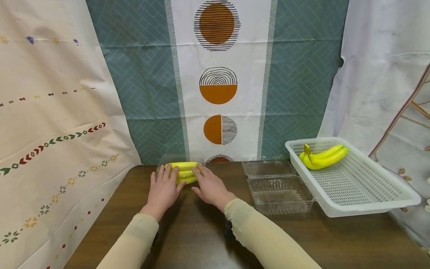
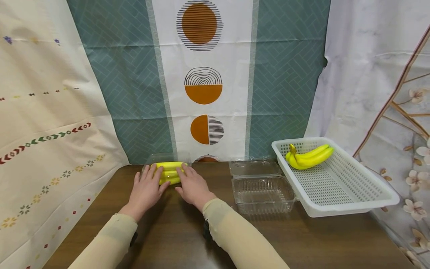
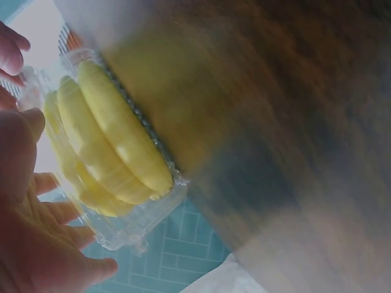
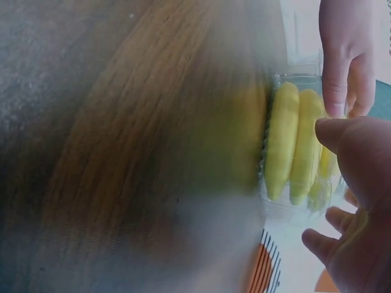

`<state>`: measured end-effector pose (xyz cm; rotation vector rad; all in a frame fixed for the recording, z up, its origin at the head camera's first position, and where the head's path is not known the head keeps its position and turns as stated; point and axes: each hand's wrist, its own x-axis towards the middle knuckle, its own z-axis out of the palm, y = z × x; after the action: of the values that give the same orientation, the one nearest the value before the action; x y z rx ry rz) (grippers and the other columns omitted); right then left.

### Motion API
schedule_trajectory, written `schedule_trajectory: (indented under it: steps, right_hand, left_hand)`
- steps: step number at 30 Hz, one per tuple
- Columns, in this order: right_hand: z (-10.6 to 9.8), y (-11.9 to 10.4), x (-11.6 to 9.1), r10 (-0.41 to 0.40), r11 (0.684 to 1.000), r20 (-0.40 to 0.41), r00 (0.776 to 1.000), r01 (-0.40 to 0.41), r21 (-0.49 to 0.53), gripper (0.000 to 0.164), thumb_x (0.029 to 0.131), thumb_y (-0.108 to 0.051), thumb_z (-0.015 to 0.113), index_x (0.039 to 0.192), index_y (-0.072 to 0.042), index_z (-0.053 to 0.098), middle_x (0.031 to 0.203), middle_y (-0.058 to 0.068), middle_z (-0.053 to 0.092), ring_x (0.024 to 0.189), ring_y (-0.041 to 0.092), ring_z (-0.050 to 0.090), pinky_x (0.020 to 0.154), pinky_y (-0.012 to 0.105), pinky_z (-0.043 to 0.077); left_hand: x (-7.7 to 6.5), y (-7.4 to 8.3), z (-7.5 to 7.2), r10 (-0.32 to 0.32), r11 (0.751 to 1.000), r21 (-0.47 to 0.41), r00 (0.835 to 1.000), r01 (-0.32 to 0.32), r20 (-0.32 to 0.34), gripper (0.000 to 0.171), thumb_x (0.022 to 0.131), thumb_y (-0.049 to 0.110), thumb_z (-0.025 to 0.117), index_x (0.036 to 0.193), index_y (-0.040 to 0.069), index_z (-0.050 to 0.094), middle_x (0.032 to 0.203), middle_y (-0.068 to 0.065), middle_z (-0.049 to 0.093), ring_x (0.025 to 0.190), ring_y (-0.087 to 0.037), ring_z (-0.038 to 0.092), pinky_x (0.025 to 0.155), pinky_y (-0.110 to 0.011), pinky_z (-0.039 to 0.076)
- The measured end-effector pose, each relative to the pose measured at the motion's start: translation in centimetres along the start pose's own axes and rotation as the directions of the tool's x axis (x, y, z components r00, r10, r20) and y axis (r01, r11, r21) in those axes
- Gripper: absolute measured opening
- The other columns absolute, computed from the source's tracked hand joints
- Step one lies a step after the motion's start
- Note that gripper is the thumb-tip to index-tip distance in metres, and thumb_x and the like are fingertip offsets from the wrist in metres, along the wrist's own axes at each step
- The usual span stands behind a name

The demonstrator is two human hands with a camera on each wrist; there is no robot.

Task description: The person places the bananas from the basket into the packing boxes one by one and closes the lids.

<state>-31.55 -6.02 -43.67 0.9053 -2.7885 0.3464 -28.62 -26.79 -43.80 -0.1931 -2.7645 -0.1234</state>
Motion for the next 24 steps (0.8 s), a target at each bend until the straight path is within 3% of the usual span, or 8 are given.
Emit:
schedule_trajectory:
  steps: [10, 24]
  right_hand:
    - [-0.6, -0.4, -0.2, 0.005, 1.0, -0.031, 1.0, -0.006, -0.019, 0.076, 0.109, -0.041, 0.072, 0.171, -0.011, 0.041, 0.177, 0.015, 0.036, 0.16, 0.031, 0.04, 0.127, 0.044, 0.038]
    - [-3.9, -0.2, -2.8, 0.084, 0.992, -0.049, 0.995, -0.088, -0.089, 0.08, 0.11, -0.049, 0.068, 0.173, -0.01, 0.038, 0.177, 0.014, 0.035, 0.162, 0.033, 0.036, 0.13, 0.05, 0.032]
  left_hand:
    - [0.2, 0.3, -0.2, 0.0, 1.0, -0.003, 1.0, 0.0, -0.008, 0.072, 0.109, 0.045, 0.07, 0.161, -0.001, 0.051, 0.169, -0.033, 0.039, 0.16, -0.054, 0.03, 0.124, -0.078, 0.022]
    - [-0.1, 2.8, -1.5, 0.005, 0.999, -0.049, 1.0, -0.004, 0.012, 0.07, 0.113, 0.045, 0.064, 0.164, 0.0, 0.048, 0.173, -0.03, 0.034, 0.163, -0.052, 0.023, 0.125, -0.078, 0.02]
